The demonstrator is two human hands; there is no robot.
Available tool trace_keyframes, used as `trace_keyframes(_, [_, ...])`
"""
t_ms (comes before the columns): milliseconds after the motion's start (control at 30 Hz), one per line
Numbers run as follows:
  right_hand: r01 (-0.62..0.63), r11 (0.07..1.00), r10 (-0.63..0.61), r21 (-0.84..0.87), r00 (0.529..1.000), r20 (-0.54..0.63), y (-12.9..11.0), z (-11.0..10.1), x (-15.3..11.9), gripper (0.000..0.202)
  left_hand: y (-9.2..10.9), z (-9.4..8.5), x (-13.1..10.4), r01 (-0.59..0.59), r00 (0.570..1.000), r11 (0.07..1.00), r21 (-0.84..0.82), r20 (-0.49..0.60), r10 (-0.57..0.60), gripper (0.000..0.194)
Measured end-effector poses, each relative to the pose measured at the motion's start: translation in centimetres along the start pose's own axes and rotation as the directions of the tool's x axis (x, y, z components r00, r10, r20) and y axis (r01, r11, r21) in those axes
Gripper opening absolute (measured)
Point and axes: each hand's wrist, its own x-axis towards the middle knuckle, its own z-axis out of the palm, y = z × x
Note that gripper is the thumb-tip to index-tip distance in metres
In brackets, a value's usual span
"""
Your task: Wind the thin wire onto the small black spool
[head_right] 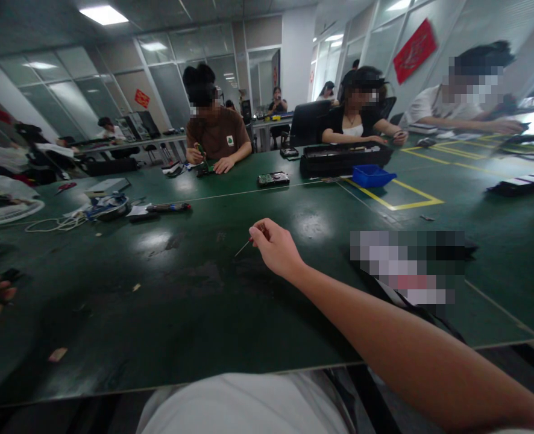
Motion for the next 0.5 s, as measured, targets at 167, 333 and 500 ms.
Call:
trace_keyframes(167, [0.009, 1.000, -0.009, -0.008, 1.000, 0.022, 0.0, 0.0, 0.0, 0.024, 0.2, 4.6, -1.2, -0.014, 0.982, 0.993, -0.121, 0.183, 0.036, 0.025])
trace_keyframes(333, [0.033, 0.998, -0.028, -0.059, 0.997, 0.073, -0.7, -0.2, -0.2, 0.020, 0.9, 11.6, -6.1, -0.098, 0.878, 0.995, -0.035, 0.468, 0.103, 0.051])
trace_keyframes(500, [0.047, 0.996, -0.042, -0.069, 0.996, 0.078, -1.7, -0.7, -0.4, 0.021, 0.3, 18.0, -10.4, -0.249, 0.693, 0.968, 0.015, 0.702, 0.168, 0.041])
